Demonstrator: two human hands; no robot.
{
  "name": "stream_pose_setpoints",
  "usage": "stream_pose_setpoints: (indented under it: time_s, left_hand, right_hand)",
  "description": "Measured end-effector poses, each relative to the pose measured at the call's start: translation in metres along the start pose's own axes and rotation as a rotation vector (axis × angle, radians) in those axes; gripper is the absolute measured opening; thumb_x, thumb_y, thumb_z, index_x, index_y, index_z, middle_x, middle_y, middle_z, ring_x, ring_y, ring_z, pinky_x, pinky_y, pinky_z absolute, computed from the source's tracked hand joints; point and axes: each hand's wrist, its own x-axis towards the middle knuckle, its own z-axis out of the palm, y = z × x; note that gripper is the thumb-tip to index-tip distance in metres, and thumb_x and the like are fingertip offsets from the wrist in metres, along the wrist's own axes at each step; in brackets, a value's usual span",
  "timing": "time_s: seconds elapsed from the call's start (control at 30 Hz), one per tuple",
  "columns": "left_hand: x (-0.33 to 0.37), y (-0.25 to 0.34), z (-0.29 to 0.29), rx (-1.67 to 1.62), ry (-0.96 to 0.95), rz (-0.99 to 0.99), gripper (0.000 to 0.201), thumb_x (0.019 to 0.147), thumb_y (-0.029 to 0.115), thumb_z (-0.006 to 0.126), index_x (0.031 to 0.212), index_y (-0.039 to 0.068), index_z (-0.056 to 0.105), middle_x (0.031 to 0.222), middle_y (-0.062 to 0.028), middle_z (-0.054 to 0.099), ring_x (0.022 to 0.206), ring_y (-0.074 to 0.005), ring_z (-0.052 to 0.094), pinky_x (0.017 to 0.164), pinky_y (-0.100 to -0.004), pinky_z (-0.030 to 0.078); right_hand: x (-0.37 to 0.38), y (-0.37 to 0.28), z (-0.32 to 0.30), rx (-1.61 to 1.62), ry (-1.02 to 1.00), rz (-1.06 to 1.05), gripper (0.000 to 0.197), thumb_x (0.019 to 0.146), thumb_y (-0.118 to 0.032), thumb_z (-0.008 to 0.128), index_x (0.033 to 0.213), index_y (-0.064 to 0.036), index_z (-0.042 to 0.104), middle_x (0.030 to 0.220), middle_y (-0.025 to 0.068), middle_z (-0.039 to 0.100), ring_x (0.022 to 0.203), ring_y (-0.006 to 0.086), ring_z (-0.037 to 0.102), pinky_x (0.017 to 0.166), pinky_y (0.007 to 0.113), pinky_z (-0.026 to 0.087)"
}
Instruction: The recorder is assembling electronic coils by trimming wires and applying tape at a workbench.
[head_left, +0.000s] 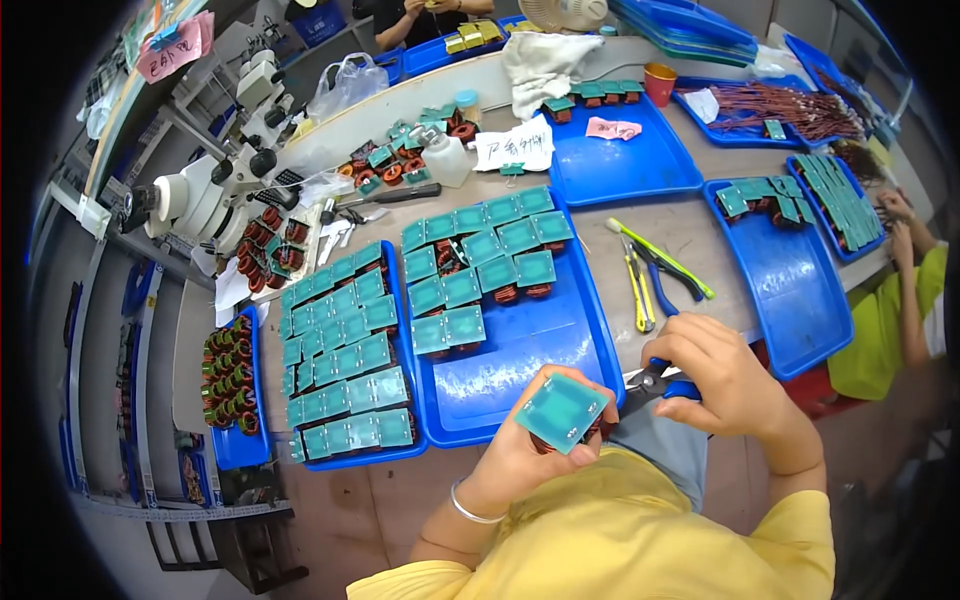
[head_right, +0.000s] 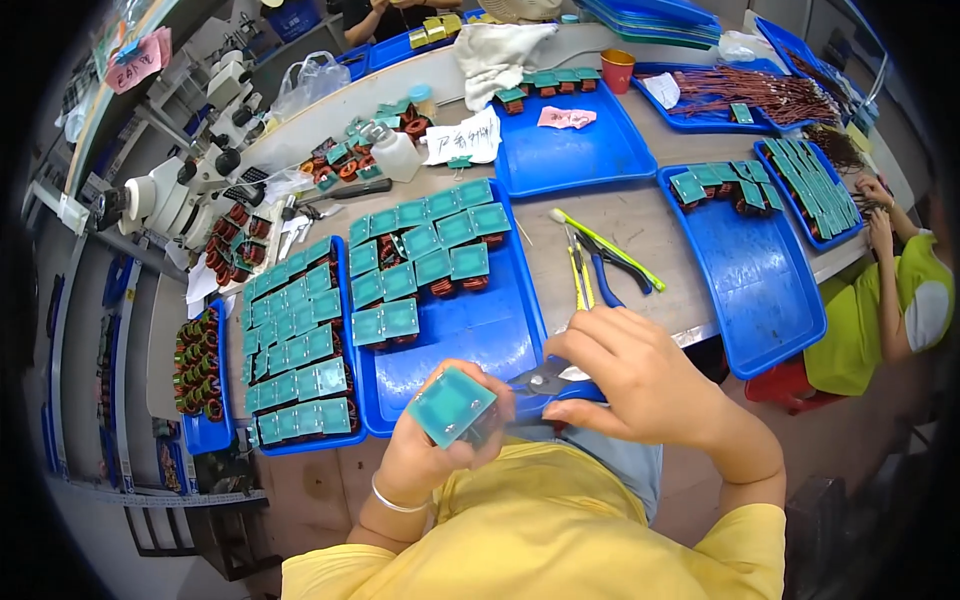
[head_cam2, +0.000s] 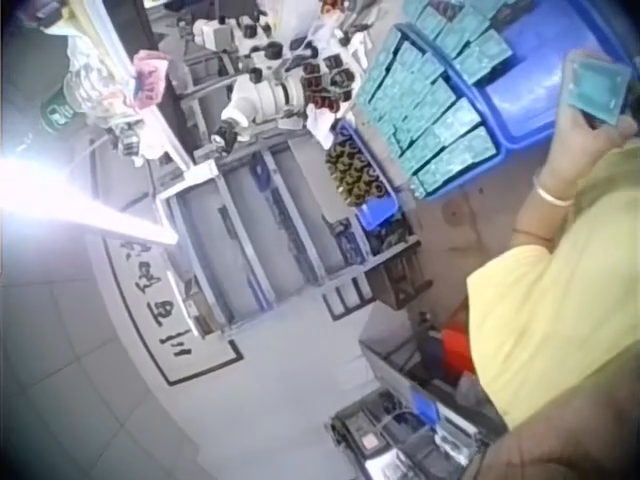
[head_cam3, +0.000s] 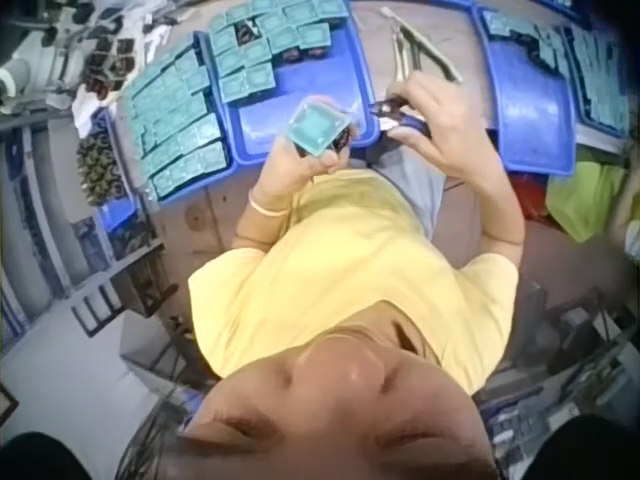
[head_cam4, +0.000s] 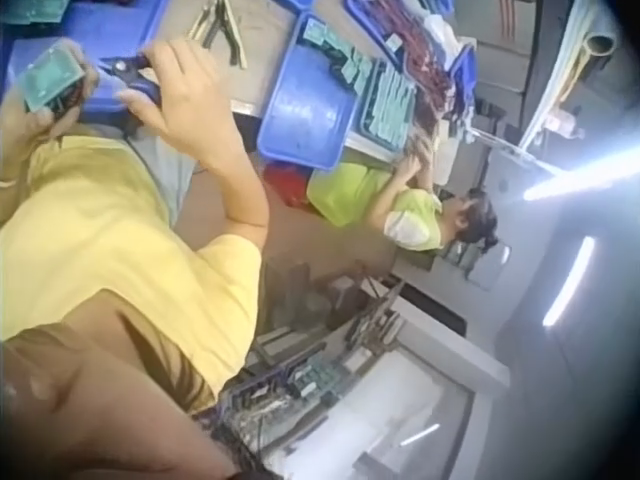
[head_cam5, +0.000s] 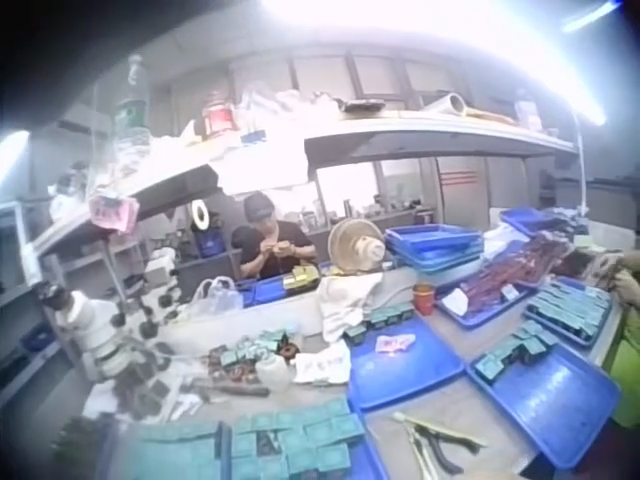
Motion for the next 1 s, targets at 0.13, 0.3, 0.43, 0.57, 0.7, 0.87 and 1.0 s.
stream_pose_setpoints:
  time_s: [0.13, 0.3, 0.43, 0.57, 0.7, 0.87, 1.0]
  left_hand:
    - [0.000, 0.006, 0.001, -0.069, -0.046, -0.109, 0.066, 0.066, 0.037, 0.078, 0.110, 0.003, 0.042, 0.094, -0.0113, 0.054, 0.053, -0.0102, 0.043, 0.044, -0.0198, 0.030]
    - [-0.002, 0.007, -0.002, -0.161, -0.050, -0.154, 0.057, 0.068, 0.030, 0.076, 0.107, 0.004, 0.043, 0.097, -0.0104, 0.055, 0.059, -0.0117, 0.048, 0.049, -0.0213, 0.035]
    - [0.001, 0.004, -0.004, 0.110, -0.015, 0.000, 0.051, 0.072, 0.006, 0.073, 0.109, 0.005, 0.038, 0.107, -0.0101, 0.050, 0.077, -0.0110, 0.052, 0.065, -0.0233, 0.044]
    - [0.003, 0.003, -0.001, 0.335, 0.009, 0.192, 0.055, 0.067, -0.001, 0.075, 0.106, 0.006, 0.037, 0.108, -0.0092, 0.047, 0.092, -0.0112, 0.049, 0.076, -0.0237, 0.043]
    - [0.004, 0.002, 0.000, 0.366, 0.028, 0.259, 0.055, 0.066, -0.001, 0.075, 0.108, 0.003, 0.039, 0.107, -0.0088, 0.046, 0.095, -0.0128, 0.048, 0.078, -0.0246, 0.043]
    - [0.008, 0.012, -0.004, 0.572, -0.041, 0.219, 0.056, 0.069, -0.001, 0.074, 0.116, 0.000, 0.043, 0.108, -0.0081, 0.047, 0.090, -0.0146, 0.053, 0.075, -0.0248, 0.046]
    - [0.006, 0.009, 0.000, 0.171, 0.043, -0.004, 0.061, 0.070, 0.000, 0.072, 0.123, -0.002, 0.041, 0.107, -0.0065, 0.050, 0.087, -0.0161, 0.058, 0.075, -0.0270, 0.050]
  right_hand:
    - [-0.002, -0.005, 0.006, 0.013, 0.025, -0.035, 0.044, 0.076, -0.043, 0.061, 0.088, -0.0023, 0.052, 0.075, 0.0113, 0.048, 0.069, 0.0298, 0.049, 0.063, 0.036, 0.039]
    - [-0.003, -0.008, 0.006, 0.026, -0.006, -0.008, 0.044, 0.075, -0.043, 0.062, 0.087, -0.0019, 0.052, 0.074, 0.0111, 0.047, 0.067, 0.0291, 0.048, 0.061, 0.035, 0.039]
    - [-0.004, -0.007, 0.010, 0.031, 0.036, -0.004, 0.044, 0.076, -0.044, 0.060, 0.085, -0.0018, 0.052, 0.073, 0.0112, 0.047, 0.066, 0.0288, 0.048, 0.061, 0.035, 0.039]
    - [-0.006, -0.004, 0.013, 0.067, 0.051, 0.014, 0.045, 0.077, -0.045, 0.059, 0.084, -0.0017, 0.051, 0.072, 0.0114, 0.047, 0.066, 0.0286, 0.048, 0.061, 0.035, 0.039]
    - [-0.006, -0.004, 0.013, 0.091, 0.060, 0.030, 0.046, 0.077, -0.046, 0.058, 0.084, -0.0013, 0.051, 0.072, 0.0115, 0.047, 0.065, 0.0283, 0.048, 0.061, 0.035, 0.039]
    - [-0.007, -0.002, 0.013, 0.103, 0.067, 0.039, 0.046, 0.077, -0.046, 0.057, 0.084, -0.0010, 0.051, 0.072, 0.0119, 0.046, 0.065, 0.0286, 0.048, 0.062, 0.035, 0.039]
    - [-0.008, -0.004, 0.010, 0.111, 0.047, 0.055, 0.045, 0.077, -0.045, 0.058, 0.084, -0.0005, 0.051, 0.073, 0.0125, 0.047, 0.066, 0.0290, 0.048, 0.063, 0.035, 0.039]
